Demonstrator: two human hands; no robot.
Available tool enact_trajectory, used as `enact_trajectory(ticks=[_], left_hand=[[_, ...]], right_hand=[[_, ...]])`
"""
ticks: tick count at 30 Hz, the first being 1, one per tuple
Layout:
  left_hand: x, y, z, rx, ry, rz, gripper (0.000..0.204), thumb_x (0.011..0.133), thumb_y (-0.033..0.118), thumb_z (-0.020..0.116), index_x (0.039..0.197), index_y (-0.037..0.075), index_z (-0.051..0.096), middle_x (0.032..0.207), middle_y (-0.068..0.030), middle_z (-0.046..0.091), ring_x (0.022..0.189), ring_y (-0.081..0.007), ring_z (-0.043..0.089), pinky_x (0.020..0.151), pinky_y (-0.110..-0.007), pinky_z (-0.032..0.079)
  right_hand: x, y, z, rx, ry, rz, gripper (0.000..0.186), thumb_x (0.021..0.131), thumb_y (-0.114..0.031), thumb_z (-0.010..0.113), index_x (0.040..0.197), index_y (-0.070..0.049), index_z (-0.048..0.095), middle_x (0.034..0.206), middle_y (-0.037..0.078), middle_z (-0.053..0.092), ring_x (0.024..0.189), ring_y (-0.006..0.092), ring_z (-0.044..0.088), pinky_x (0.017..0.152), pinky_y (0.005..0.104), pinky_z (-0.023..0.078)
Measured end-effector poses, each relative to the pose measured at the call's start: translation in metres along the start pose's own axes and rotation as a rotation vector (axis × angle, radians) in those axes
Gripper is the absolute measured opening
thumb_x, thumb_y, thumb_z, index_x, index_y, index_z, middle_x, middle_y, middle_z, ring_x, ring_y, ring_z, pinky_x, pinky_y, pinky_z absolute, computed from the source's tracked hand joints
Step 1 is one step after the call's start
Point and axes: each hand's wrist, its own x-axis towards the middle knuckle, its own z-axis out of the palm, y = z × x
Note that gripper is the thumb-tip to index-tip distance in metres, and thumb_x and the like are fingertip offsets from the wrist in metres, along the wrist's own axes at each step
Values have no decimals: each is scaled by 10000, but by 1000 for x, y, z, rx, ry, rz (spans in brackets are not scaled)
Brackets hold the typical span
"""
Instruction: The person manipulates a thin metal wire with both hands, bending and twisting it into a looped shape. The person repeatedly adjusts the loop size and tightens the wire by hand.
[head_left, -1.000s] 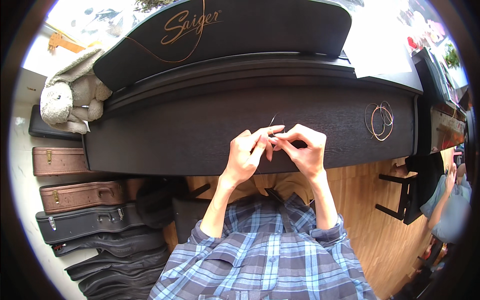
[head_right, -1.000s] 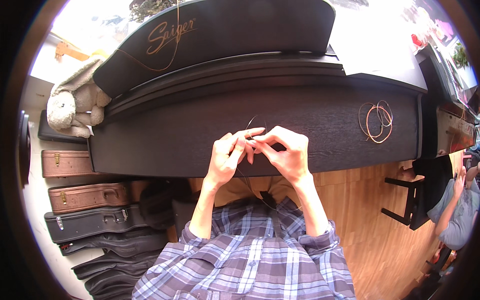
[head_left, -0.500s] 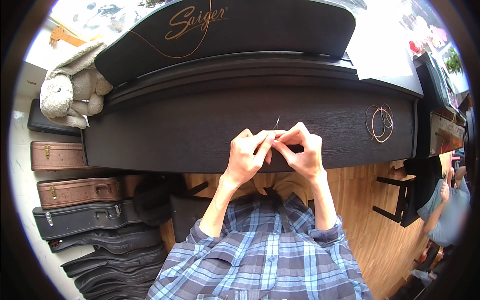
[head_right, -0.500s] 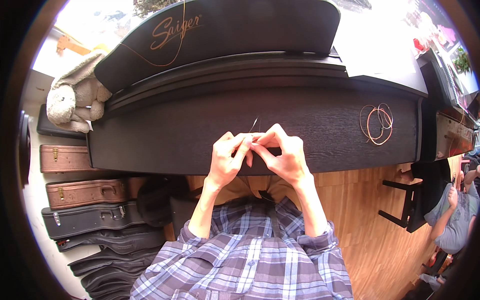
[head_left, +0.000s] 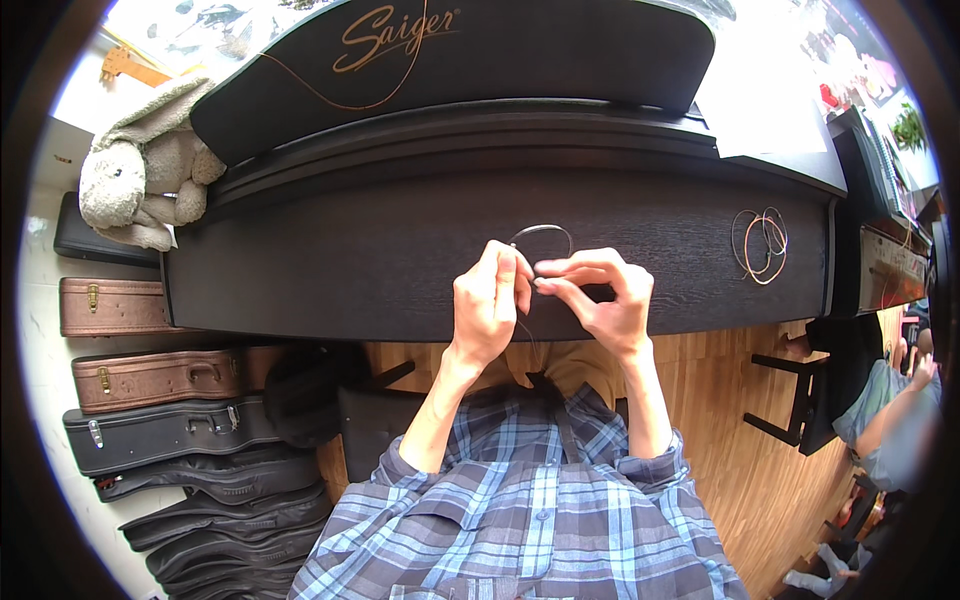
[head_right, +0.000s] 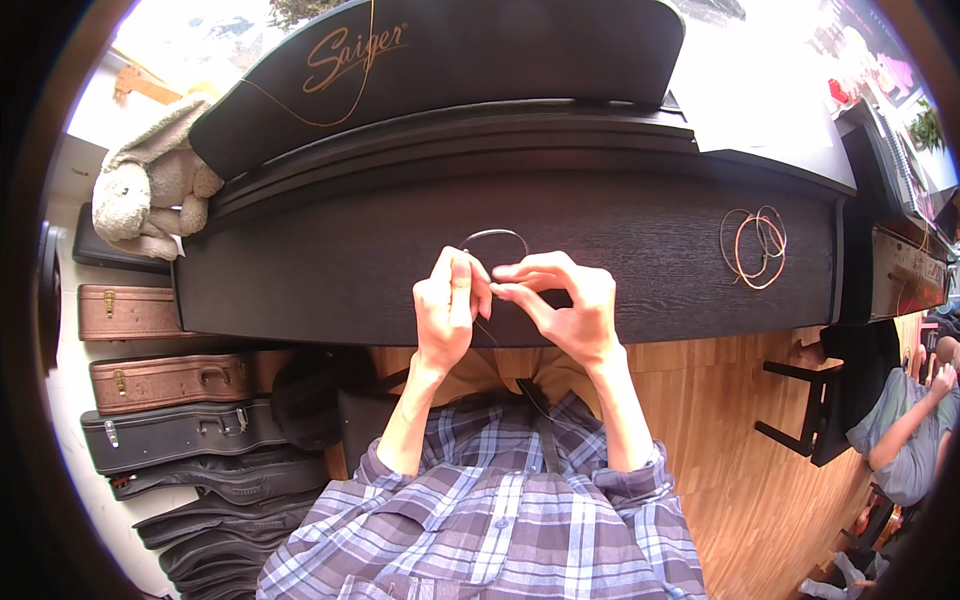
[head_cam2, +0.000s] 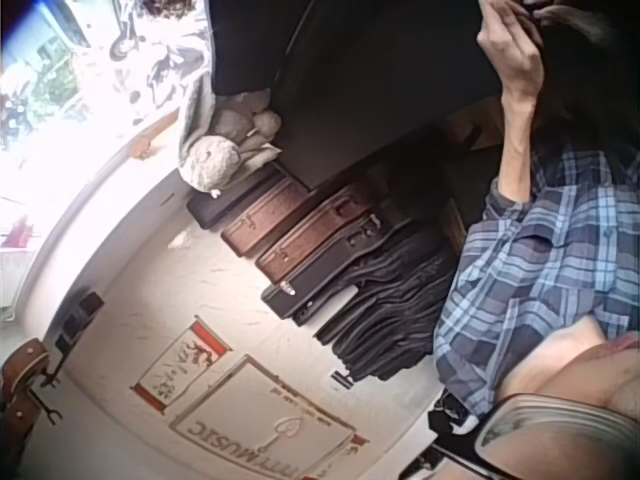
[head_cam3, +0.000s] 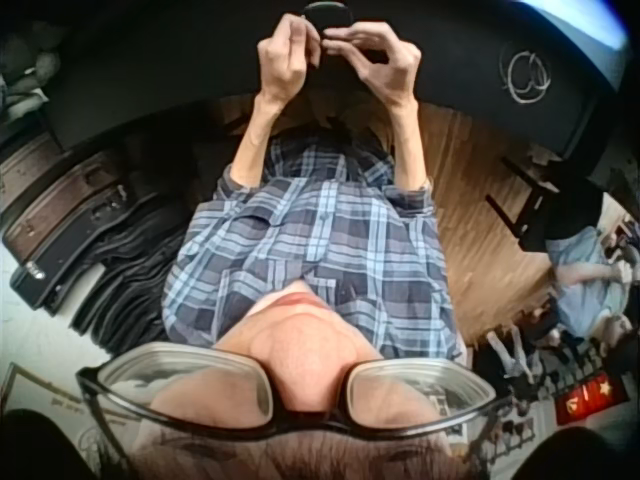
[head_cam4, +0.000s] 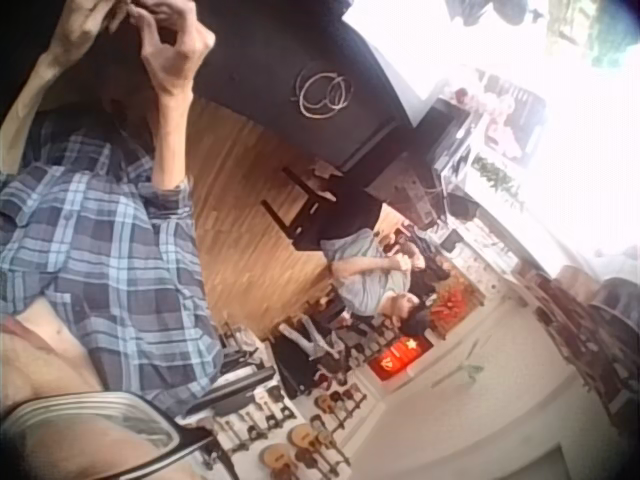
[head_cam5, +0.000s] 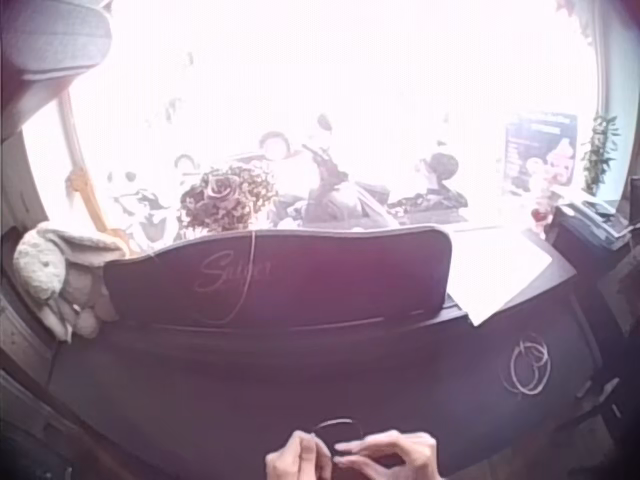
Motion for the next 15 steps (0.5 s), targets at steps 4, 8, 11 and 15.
enact_trajectory(ticks=[4, 8, 11, 15], left_hand=[[5, -4, -3, 199, -125, 190, 327, 1084, 194, 428, 801, 85, 550, 552, -32, 552, 518, -236, 501, 624, -351, 457], [7, -4, -4, 396, -238, 351, 316, 1074, 212, 433, 803, 116, 565, 558, -12, 565, 526, -250, 477, 714, -351, 426], [8, -3, -6, 399, -273, 359, 303, 1072, 211, 440, 821, 113, 579, 559, -13, 570, 524, -252, 468, 714, -346, 421], [8, -4, -7, 297, -269, 322, 307, 1076, 225, 442, 832, 110, 589, 553, -8, 566, 508, -242, 452, 714, -340, 412]], right_hand=[[0, -5, -3, -185, 216, -80, 229, 736, -16, 866, 932, -86, 769, 1061, 81, 713, 649, 102, 699, 608, 233, 575], [6, -3, -2, -254, 90, -131, 248, 714, 2, 860, 941, -71, 794, 955, 68, 732, 770, 161, 704, 668, 266, 566], [6, -3, -1, -214, 52, -77, 221, 735, 8, 841, 936, -69, 791, 897, 57, 735, 776, 184, 709, 682, 285, 573], [5, -2, 0, -122, 5, 27, 203, 759, -3, 838, 945, -58, 780, 866, 53, 725, 751, 150, 688, 629, 251, 538]])
